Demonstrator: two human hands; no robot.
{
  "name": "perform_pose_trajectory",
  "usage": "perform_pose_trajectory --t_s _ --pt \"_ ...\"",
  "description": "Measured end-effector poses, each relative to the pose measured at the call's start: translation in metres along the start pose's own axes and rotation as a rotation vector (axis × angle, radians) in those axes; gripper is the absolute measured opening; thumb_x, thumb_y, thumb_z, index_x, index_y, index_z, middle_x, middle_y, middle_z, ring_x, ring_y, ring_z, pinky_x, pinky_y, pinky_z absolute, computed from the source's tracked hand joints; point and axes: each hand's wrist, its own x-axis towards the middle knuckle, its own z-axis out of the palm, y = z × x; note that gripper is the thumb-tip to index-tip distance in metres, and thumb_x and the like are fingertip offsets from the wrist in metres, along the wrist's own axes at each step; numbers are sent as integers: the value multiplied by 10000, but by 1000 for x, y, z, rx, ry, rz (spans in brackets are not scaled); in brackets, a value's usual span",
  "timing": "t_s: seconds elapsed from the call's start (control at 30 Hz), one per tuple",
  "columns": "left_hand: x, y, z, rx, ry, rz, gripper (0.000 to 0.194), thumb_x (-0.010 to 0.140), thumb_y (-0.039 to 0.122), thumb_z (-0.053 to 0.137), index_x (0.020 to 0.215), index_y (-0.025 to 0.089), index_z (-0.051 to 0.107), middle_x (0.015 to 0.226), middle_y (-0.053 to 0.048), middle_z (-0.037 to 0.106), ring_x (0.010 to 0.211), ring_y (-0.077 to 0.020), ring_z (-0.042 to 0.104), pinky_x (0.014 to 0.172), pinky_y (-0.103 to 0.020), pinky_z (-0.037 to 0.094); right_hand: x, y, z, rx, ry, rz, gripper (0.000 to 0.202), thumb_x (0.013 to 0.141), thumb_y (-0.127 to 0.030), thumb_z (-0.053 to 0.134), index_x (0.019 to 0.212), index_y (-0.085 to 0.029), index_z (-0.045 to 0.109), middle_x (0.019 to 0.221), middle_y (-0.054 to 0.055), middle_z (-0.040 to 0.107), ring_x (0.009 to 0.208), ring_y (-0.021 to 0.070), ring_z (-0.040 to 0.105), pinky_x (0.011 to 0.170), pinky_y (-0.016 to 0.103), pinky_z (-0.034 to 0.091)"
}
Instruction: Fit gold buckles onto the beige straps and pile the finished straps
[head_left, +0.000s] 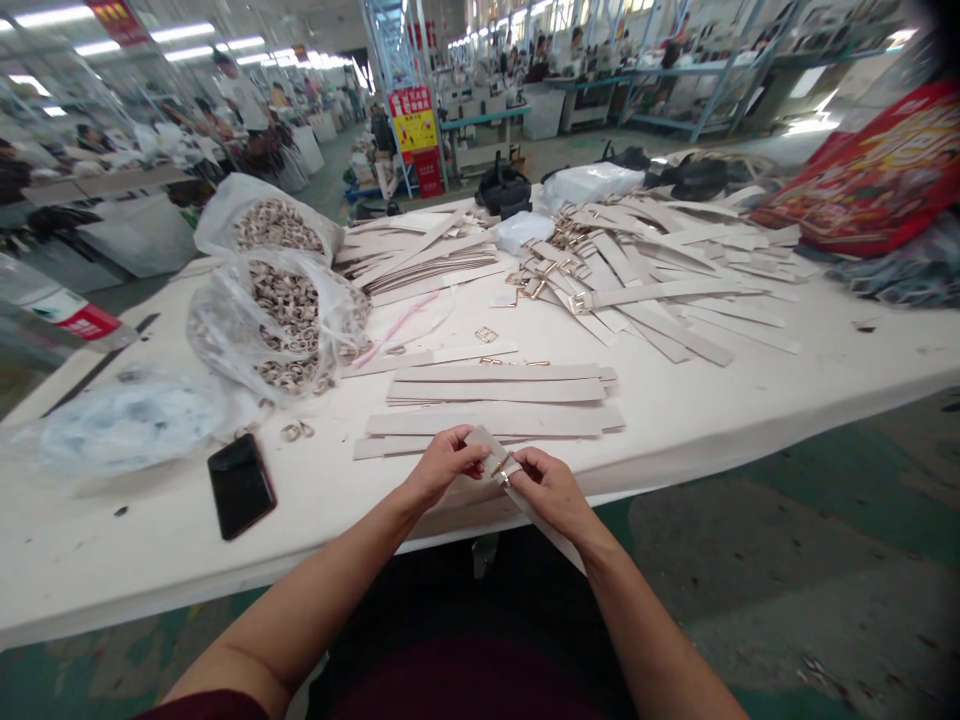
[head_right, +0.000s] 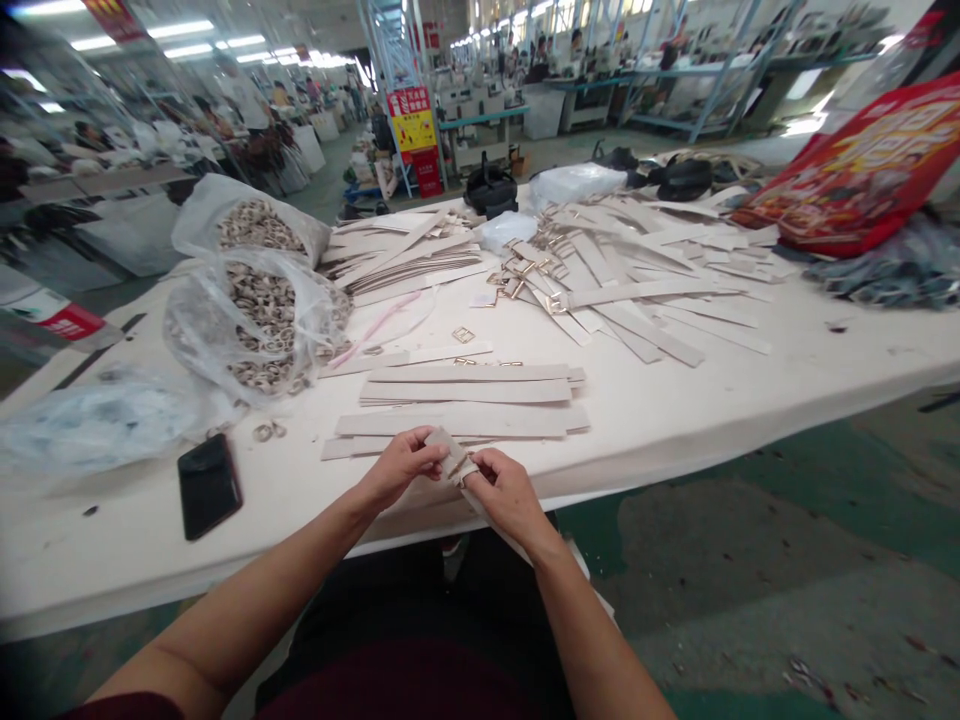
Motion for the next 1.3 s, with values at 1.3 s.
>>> perform_pose_trajectory --t_s 1.3 --pt "-15 -14 6 -164 -167 -158 293 638 321 744 794 127 589 641 -5 575 527 -87 486 419 -163 328 -8 -7 2 -17 -166 -37 266 802 -407 567 713 -173 655 687 5 602 663 146 537 619 235 410"
